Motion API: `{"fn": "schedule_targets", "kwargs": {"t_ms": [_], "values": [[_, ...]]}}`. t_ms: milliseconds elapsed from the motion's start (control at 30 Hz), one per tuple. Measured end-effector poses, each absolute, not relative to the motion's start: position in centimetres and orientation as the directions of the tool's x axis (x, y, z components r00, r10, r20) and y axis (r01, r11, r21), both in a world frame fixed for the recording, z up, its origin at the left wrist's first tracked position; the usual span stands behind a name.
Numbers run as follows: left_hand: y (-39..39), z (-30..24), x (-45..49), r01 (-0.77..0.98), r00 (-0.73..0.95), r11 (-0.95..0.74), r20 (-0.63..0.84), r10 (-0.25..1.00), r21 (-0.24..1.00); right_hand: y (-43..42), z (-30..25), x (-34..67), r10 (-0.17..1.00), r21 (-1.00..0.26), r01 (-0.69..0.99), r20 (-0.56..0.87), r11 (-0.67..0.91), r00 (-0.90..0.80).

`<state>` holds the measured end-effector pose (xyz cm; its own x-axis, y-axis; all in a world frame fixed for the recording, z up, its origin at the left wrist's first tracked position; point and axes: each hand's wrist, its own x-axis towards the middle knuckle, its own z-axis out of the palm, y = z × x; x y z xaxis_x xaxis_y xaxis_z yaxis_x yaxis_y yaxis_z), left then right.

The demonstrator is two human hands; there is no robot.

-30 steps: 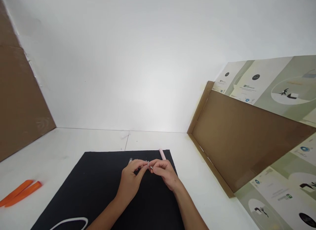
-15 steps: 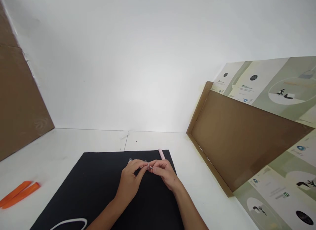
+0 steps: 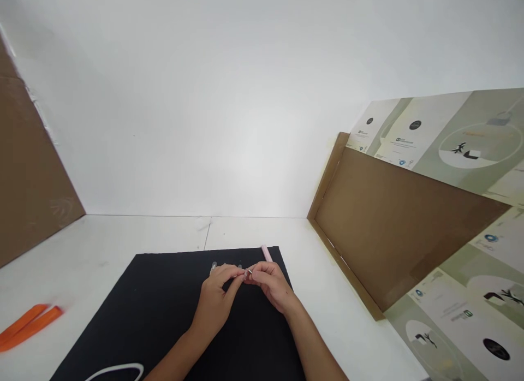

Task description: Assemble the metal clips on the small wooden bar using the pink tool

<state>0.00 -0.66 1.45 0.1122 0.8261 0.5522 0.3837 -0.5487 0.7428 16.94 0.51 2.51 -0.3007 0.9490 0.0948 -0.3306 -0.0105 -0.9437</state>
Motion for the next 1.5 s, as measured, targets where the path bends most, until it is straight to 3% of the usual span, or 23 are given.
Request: {"fn": "schedule_targets", "kwargs": {"t_ms": [200, 500, 800, 1100, 1500], "values": [[-0.7, 1.9, -0.1, 0.370, 0.100, -0.518, 0.521, 0.848, 0.772, 0.2, 2.7, 17.3, 0.915, -0.952, -0.300, 0.176, 0.064, -0.364], [-0.9, 1.6, 0.2, 0.373, 0.117, -0.523, 0.521, 0.846, 0.766, 0.7, 2.5, 16.8, 0.967, -0.929, -0.366, 0.047, -0.051, -0.252], [-1.0, 2.2, 0.2, 0.390, 0.086, -0.491, 0.500, 0.862, 0.779, 0.1, 3.0, 17.2, 0.915, -0.960, -0.267, 0.181, 0.084, -0.362], [-1.0, 1.9, 0.3, 0.379, 0.118, -0.491, 0.485, 0.867, 0.785, 0.7, 1.9, 16.7, 0.972, -0.935, -0.355, 0.097, 0.014, -0.216], [-0.8, 1.9, 0.1, 0.355, 0.077, -0.430, 0.432, 0.898, 0.830, 0.2, 2.8, 17.1, 0.931, -0.962, -0.263, 0.163, 0.077, -0.327]]}}
